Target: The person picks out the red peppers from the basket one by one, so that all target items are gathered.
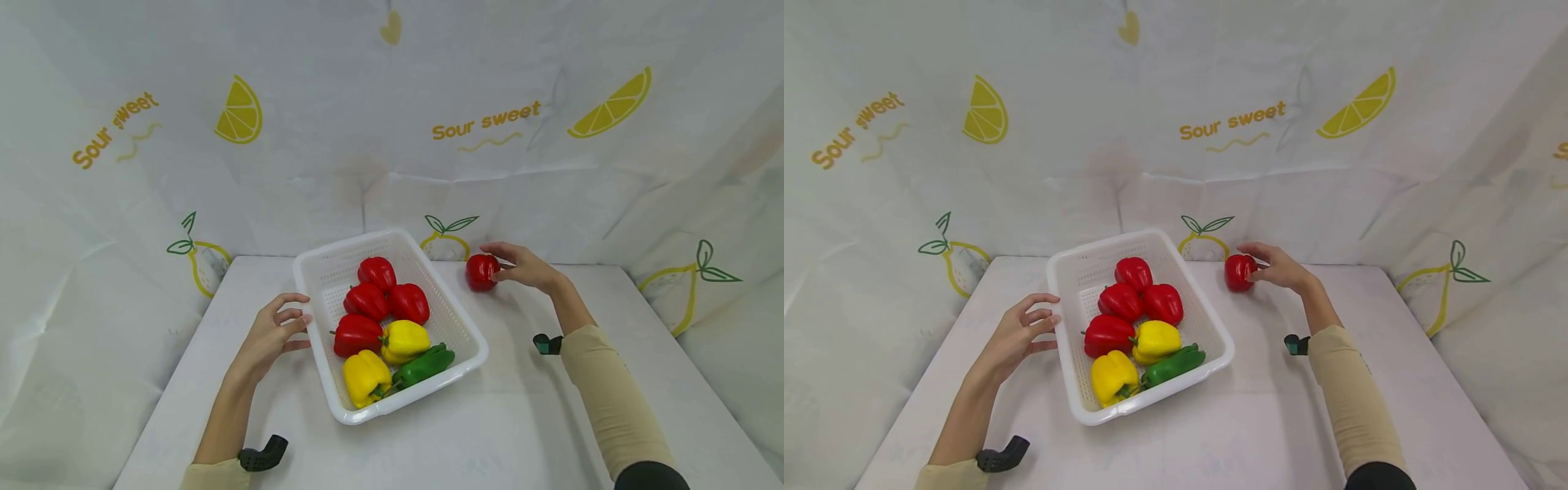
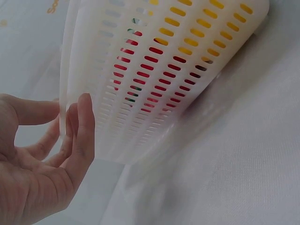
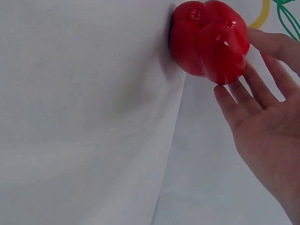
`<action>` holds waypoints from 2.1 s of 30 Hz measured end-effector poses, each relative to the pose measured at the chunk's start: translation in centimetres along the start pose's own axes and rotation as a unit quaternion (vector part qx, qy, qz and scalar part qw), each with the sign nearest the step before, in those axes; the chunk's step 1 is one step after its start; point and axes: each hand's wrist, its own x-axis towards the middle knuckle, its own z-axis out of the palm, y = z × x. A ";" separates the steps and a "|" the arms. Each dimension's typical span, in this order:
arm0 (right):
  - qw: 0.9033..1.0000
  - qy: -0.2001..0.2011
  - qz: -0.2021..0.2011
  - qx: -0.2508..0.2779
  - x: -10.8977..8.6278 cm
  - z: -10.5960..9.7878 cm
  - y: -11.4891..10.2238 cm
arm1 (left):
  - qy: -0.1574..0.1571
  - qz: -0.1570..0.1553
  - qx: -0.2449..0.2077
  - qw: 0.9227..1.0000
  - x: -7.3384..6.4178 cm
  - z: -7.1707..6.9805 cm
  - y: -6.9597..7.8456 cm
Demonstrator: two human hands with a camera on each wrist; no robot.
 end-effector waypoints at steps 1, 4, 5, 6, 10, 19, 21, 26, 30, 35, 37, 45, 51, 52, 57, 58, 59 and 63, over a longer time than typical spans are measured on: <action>1.000 0.002 0.002 0.000 0.0 0.0 -0.2 | 0.000 0.000 0.000 1.000 0.0 0.0 0.0; 1.000 0.005 0.004 -0.003 0.1 -0.1 -0.9 | 0.000 0.001 0.000 1.000 0.0 0.0 0.0; 1.000 0.007 0.003 -0.004 0.1 -0.2 -1.2 | 0.000 0.001 0.000 1.000 0.0 0.0 0.0; 1.000 0.007 0.000 -0.006 0.1 -0.2 -1.4 | 0.000 0.002 0.001 1.000 0.0 0.0 0.0; 1.000 0.005 -0.013 -0.008 0.4 -0.4 -2.2 | -0.001 0.002 0.001 1.000 0.1 0.0 0.0; 0.999 0.001 -0.040 -0.010 1.2 -0.4 -4.2 | 0.000 0.001 0.000 1.000 0.1 0.0 0.0; 0.999 -0.001 -0.051 -0.011 1.4 -0.4 -4.8 | 0.000 0.001 0.000 1.000 0.1 0.0 0.0; 0.997 -0.004 -0.075 -0.013 1.9 -0.5 -6.7 | 0.001 -0.001 -0.001 1.000 0.1 0.0 0.0; 0.995 -0.004 -0.098 -0.016 2.4 -0.5 -8.4 | 0.002 -0.001 0.003 1.000 0.0 0.0 0.0; 0.993 -0.013 -0.118 -0.014 3.2 -0.2 -10.3 | 0.003 0.001 0.005 1.000 0.0 0.0 0.0; 0.992 -0.017 -0.123 -0.015 3.6 0.0 -10.9 | 0.002 0.003 0.004 1.000 0.0 0.0 0.0; 0.990 -0.027 -0.134 -0.026 5.0 0.9 -13.5 | 0.000 0.005 0.003 1.000 0.0 0.0 0.0; 0.990 -0.045 -0.133 -0.021 5.9 1.7 -15.4 | 0.000 0.005 0.005 1.000 0.0 0.0 0.0; 0.990 -0.050 -0.133 -0.020 6.0 1.9 -15.6 | 0.000 0.005 0.005 1.000 0.0 0.1 0.0; 0.989 -0.076 -0.128 -0.019 6.9 2.8 -16.6 | 0.002 0.003 0.006 1.000 0.0 0.1 0.0; 0.988 -0.081 -0.127 -0.019 7.1 3.0 -16.7 | 0.003 0.003 0.006 1.000 0.0 0.1 0.0; 0.988 -0.085 -0.126 -0.022 7.2 3.2 -16.9 | 0.003 0.002 0.007 1.000 0.0 0.1 0.0; 0.987 -0.101 -0.124 -0.035 8.0 4.1 -17.4 | 0.006 0.002 0.010 1.000 0.0 0.2 -0.1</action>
